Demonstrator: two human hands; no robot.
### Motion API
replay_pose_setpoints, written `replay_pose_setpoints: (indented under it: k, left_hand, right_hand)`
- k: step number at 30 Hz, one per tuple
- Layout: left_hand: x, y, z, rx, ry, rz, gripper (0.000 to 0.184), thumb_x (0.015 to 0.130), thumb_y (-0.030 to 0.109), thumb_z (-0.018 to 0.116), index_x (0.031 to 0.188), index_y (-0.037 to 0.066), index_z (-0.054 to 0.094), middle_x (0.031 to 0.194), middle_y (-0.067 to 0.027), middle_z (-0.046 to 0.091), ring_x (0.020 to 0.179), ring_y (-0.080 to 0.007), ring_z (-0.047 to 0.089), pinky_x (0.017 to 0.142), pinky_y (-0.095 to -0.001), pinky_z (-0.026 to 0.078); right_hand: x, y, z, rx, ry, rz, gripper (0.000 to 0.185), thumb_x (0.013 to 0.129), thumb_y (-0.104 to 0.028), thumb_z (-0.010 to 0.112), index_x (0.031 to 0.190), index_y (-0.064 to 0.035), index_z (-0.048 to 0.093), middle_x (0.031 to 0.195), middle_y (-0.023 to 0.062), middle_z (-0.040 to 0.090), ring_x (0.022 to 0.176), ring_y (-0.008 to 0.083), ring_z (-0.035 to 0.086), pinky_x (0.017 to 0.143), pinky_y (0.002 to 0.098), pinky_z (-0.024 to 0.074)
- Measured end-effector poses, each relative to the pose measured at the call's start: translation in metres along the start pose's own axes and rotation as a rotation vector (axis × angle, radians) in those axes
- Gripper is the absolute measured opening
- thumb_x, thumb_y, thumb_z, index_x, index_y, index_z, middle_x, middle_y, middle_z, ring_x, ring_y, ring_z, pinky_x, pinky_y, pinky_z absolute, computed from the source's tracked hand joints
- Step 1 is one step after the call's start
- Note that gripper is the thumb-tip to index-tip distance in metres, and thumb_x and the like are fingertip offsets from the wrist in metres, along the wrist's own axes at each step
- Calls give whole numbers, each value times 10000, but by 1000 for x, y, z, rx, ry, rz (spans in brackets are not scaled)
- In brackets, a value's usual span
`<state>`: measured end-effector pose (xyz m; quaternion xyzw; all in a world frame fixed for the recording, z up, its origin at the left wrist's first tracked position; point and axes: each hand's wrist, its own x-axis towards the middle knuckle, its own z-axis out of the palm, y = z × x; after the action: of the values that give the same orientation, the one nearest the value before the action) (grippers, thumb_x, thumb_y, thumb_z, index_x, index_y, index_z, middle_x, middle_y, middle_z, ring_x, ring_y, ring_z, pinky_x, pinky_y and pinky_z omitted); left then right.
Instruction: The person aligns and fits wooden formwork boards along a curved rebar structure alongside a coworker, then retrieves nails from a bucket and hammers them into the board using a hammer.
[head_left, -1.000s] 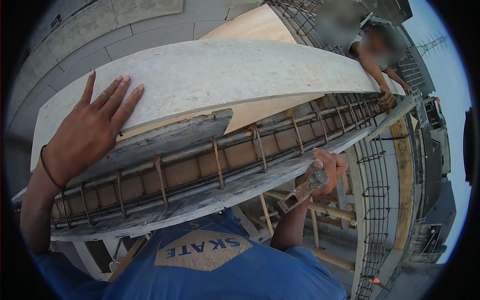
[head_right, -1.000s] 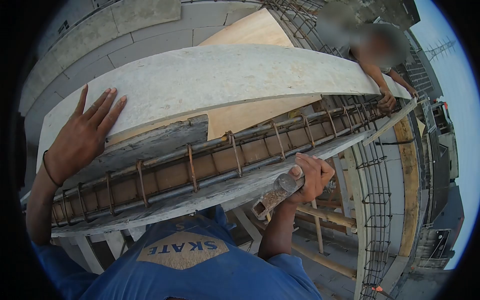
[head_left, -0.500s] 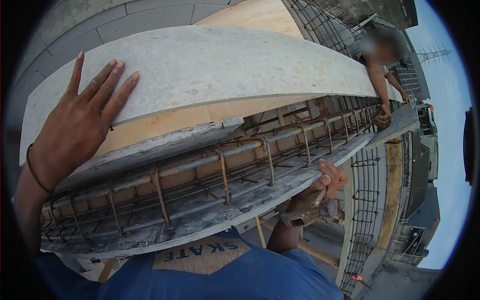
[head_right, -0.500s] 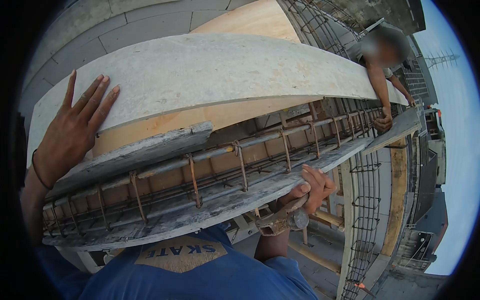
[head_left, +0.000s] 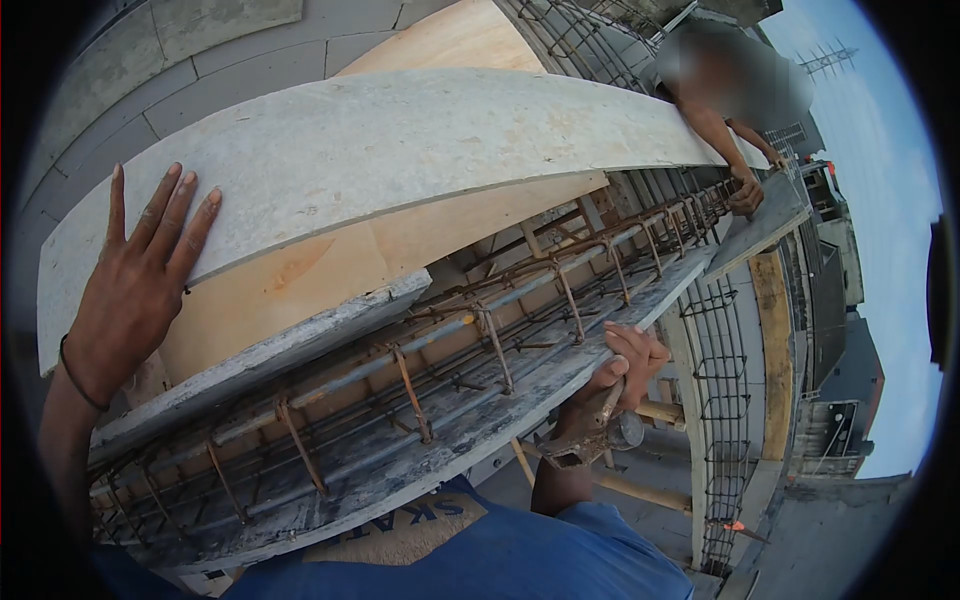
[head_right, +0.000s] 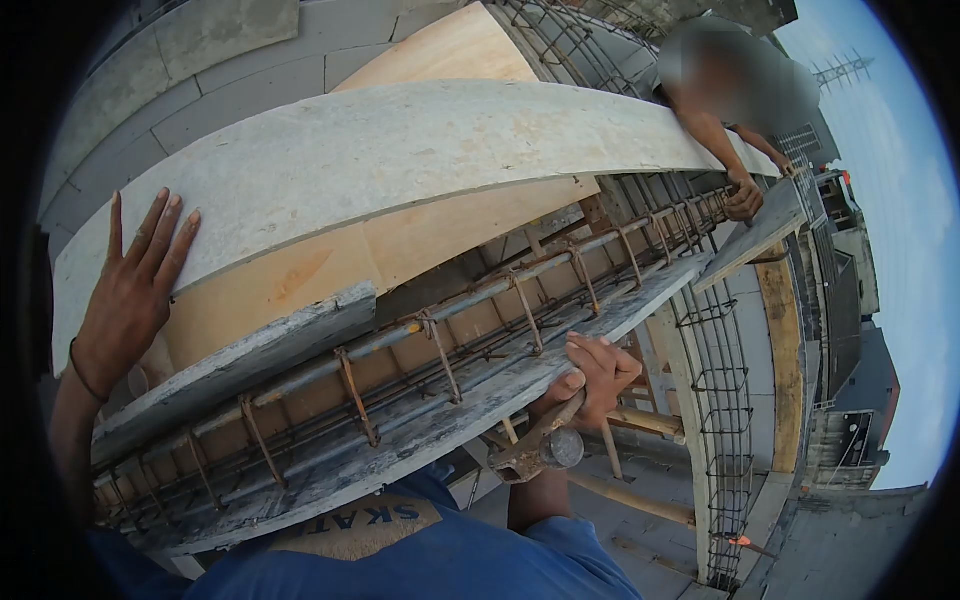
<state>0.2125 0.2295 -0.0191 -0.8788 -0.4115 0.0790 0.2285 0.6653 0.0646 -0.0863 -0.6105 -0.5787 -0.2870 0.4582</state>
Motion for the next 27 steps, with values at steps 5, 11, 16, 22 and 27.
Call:
replay_pose_setpoints:
  k: [5, 11, 16, 22, 27]
  left_hand:
    - [-1, 0, 4, -16, 16, -2, 882, 835, -70, 619, 1634, 153, 320, 1672, -113, 369, 1604, -246, 239, 1333, -628, 49]
    - [6, -9, 24, -46, 104, 0, 870, 811, -125, 575, 1620, 93, 343, 1678, -127, 357, 1614, -269, 204, 1325, -640, 53]
    - [14, -18, 35, -38, 145, 7, 873, 785, -181, 516, 1614, 43, 353, 1684, -136, 347, 1615, -286, 202, 1320, -644, 62]
    - [23, -30, 42, -46, 148, 13, 869, 795, -164, 508, 1620, 50, 346, 1696, -128, 326, 1621, -279, 181, 1322, -637, 49]
    - [36, -43, 57, -41, 175, -4, 859, 821, -138, 514, 1634, 55, 316, 1710, -114, 300, 1624, -275, 166, 1322, -627, 38]
  right_hand:
    - [2, -3, 3, 17, 44, 34, 416, 1065, -319, 502, 908, -1, 719, 921, 122, 770, 1013, 293, 549, 950, 469, 504]
    - [1, -1, 5, 0, 80, 8, 468, 1074, -358, 504, 869, -6, 734, 888, 117, 773, 988, 297, 560, 924, 448, 509]
    - [1, -2, 4, 11, 74, 22, 504, 1083, -405, 508, 864, -12, 735, 877, 110, 773, 979, 295, 566, 930, 454, 498]
    - [1, -1, 5, -5, 71, 20, 527, 1093, -403, 486, 846, -9, 734, 865, 111, 770, 973, 304, 562, 930, 463, 500]
    - [1, -2, 6, 10, 80, 13, 524, 1095, -402, 481, 856, -8, 732, 867, 116, 769, 978, 308, 561, 938, 469, 496]
